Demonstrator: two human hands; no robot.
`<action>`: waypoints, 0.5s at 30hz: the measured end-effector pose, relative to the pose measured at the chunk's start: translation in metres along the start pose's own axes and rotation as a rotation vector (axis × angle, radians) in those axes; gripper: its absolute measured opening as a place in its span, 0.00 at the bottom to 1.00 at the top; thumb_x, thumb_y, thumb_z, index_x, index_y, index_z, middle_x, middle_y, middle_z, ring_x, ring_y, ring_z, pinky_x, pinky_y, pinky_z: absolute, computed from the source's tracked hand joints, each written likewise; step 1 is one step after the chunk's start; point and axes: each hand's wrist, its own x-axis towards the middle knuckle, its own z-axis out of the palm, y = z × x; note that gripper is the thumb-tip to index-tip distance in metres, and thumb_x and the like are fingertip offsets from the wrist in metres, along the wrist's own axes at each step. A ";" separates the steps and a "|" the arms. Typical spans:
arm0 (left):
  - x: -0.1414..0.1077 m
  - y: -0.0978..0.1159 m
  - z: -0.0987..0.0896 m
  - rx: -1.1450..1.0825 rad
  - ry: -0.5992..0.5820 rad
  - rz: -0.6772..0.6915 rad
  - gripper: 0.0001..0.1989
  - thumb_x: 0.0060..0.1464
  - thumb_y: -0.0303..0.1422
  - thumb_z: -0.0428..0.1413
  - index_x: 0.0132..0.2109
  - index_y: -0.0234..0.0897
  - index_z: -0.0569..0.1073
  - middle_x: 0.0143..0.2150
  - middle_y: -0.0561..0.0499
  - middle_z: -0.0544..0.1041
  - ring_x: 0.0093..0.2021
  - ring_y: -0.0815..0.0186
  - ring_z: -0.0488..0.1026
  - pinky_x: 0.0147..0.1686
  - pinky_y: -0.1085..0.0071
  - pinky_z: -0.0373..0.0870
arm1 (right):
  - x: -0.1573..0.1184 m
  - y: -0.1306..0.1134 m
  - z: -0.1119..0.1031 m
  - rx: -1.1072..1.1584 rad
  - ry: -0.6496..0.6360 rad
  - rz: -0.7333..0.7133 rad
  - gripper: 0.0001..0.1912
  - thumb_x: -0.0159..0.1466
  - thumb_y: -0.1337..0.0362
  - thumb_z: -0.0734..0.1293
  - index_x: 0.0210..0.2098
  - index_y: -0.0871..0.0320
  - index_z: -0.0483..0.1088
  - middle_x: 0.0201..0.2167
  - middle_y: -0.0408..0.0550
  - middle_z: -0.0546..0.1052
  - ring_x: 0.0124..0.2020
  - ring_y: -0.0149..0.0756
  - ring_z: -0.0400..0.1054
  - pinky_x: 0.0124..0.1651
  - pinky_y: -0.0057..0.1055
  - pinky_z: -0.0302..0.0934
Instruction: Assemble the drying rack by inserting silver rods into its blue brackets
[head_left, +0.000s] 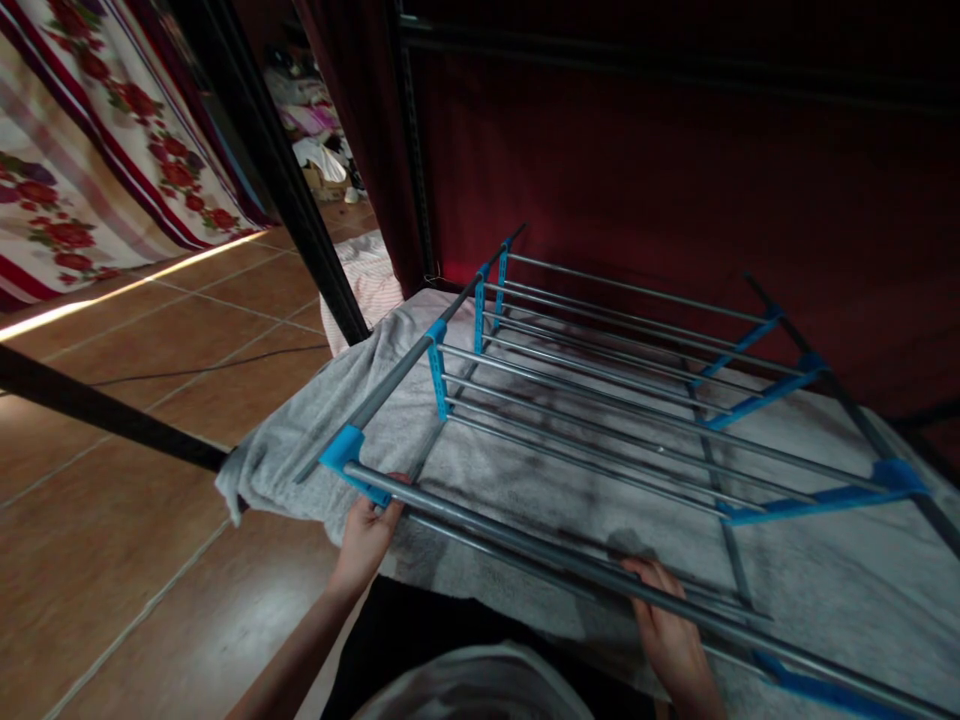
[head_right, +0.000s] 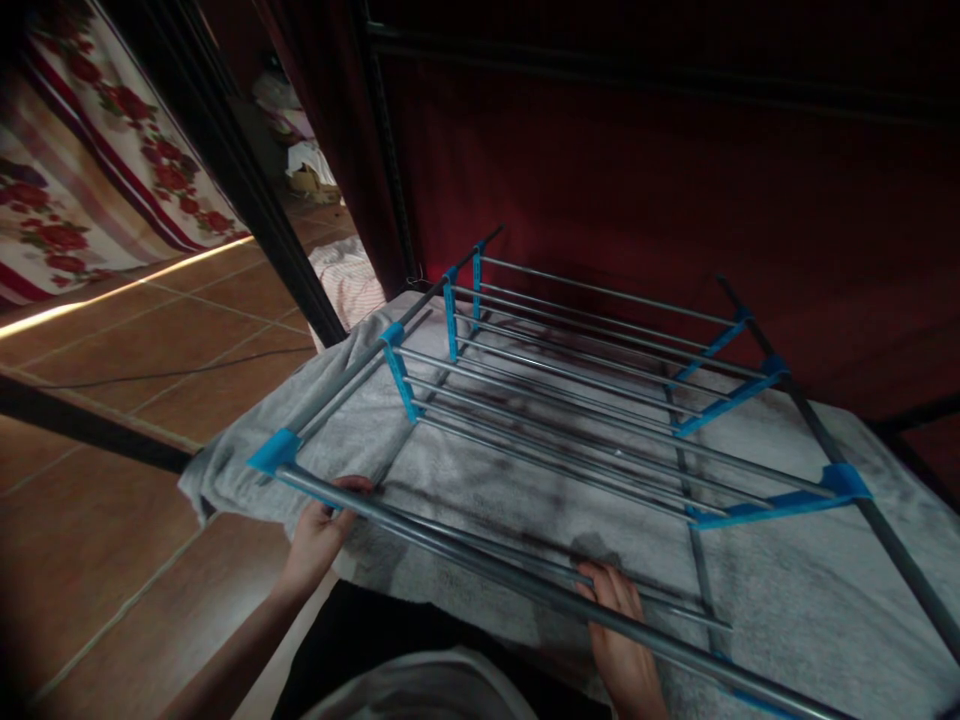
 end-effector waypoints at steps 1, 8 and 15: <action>0.001 0.001 0.000 -0.002 0.001 0.003 0.17 0.51 0.45 0.58 0.42 0.37 0.79 0.40 0.45 0.83 0.45 0.53 0.80 0.49 0.56 0.78 | -0.001 0.000 0.000 0.000 -0.003 0.002 0.17 0.76 0.54 0.55 0.52 0.51 0.72 0.51 0.51 0.79 0.54 0.46 0.74 0.56 0.46 0.70; 0.004 -0.005 0.000 -0.054 -0.045 -0.024 0.15 0.49 0.43 0.58 0.39 0.37 0.79 0.39 0.46 0.83 0.43 0.54 0.80 0.49 0.58 0.77 | -0.006 0.005 0.003 0.006 -0.025 -0.002 0.18 0.76 0.54 0.55 0.52 0.51 0.73 0.51 0.50 0.79 0.54 0.47 0.74 0.56 0.48 0.70; 0.006 -0.006 -0.002 -0.111 -0.085 -0.052 0.13 0.46 0.43 0.61 0.35 0.39 0.78 0.38 0.46 0.83 0.43 0.53 0.80 0.49 0.58 0.77 | -0.010 0.010 0.004 0.042 -0.030 -0.027 0.17 0.76 0.55 0.56 0.54 0.50 0.73 0.52 0.49 0.79 0.55 0.46 0.74 0.57 0.47 0.70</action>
